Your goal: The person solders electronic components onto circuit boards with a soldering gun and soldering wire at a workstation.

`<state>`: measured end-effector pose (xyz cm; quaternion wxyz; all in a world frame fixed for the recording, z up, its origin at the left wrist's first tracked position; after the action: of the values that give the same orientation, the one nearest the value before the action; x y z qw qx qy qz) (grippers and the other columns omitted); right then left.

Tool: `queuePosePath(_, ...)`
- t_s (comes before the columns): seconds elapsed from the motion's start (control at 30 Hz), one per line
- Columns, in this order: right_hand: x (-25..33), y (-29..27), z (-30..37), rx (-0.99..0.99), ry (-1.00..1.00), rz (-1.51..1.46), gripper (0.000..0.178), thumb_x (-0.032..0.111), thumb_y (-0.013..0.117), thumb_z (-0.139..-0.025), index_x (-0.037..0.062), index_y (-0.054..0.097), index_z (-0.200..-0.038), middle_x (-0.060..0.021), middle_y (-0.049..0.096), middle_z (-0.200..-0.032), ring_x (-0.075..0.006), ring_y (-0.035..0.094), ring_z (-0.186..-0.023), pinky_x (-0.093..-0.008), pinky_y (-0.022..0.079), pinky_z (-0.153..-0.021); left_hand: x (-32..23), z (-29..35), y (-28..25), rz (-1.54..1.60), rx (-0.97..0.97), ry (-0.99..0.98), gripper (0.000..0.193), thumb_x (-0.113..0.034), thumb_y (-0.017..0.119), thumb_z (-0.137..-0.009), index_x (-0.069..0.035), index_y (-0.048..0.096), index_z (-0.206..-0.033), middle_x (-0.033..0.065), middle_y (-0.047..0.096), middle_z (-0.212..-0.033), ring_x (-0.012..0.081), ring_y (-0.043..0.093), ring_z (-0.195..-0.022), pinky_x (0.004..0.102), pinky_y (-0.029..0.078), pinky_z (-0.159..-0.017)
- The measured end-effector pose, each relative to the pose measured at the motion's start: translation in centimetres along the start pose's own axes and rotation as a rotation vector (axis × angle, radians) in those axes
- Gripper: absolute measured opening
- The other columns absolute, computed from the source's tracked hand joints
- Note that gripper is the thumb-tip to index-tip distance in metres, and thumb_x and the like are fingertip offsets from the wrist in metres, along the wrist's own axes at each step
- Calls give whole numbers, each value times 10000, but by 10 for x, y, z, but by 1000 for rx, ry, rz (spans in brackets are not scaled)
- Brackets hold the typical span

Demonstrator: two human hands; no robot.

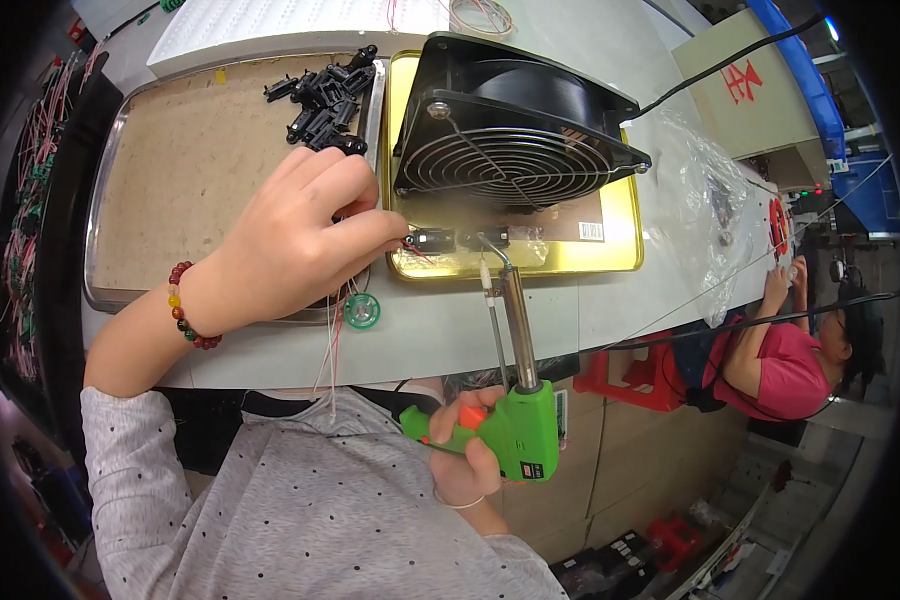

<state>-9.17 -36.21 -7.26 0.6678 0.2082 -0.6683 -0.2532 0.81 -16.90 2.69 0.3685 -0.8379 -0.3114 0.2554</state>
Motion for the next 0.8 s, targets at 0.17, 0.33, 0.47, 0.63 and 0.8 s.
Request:
queuePosePath(0.17, 0, 1, 0, 12, 5, -16, 457, 149, 549, -679, 21, 392, -1087, -68, 493, -1054, -152, 462, -543, -275, 378, -471, 5, 1, 7, 81, 55, -54, 74, -108, 609, -711, -74, 561, -755, 27, 454, -669, 174, 465, -629, 281, 336, -577)
queuePosePath(0.33, -2, 3, 0, 7, 10, -15, 470, 141, 552, -672, 20, 383, -1094, -73, 492, -1056, -159, 465, -541, -276, 381, -472, 12, 4, 13, 234, 161, -132, 65, -120, 555, -785, -75, 528, -824, 31, 541, -666, 185, 522, -609, 278, 345, -581)
queuePosePath(0.47, -2, 3, -1, 8, 5, -29, 470, 136, 548, -668, 19, 381, -1092, -76, 490, -1055, -160, 465, -540, -278, 381, -469, 14, 5, 17, 233, 213, -148, 58, -118, 541, -794, -74, 529, -830, 30, 549, -685, 185, 522, -614, 280, 348, -574)
queuePosePath(0.63, -1, 2, 1, 11, 24, -34, 463, 143, 563, -658, -15, 435, -1074, -70, 445, -1045, -198, 480, -576, -315, 369, -522, 13, 3, 12, 81, 247, -12, 111, -89, 560, -733, -82, 535, -841, 17, 532, -658, 184, 518, -598, 272, 358, -555)
queuePosePath(0.8, 0, 3, 0, 25, 27, -44, 455, 137, 561, -658, -12, 437, -1070, -68, 447, -1048, -195, 482, -582, -312, 373, -523, 14, 4, 13, 106, 174, 9, 129, -77, 561, -716, -79, 531, -842, 40, 516, -628, 201, 516, -559, 292, 388, -518)
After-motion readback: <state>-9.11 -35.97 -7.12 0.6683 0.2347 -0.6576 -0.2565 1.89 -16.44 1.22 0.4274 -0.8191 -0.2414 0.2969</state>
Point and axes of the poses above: each hand's wrist, its own z-axis away from the middle knuckle, its own y-axis out of the palm, x = y × z, the point moved 7 cm from there along -z, towards the middle knuckle
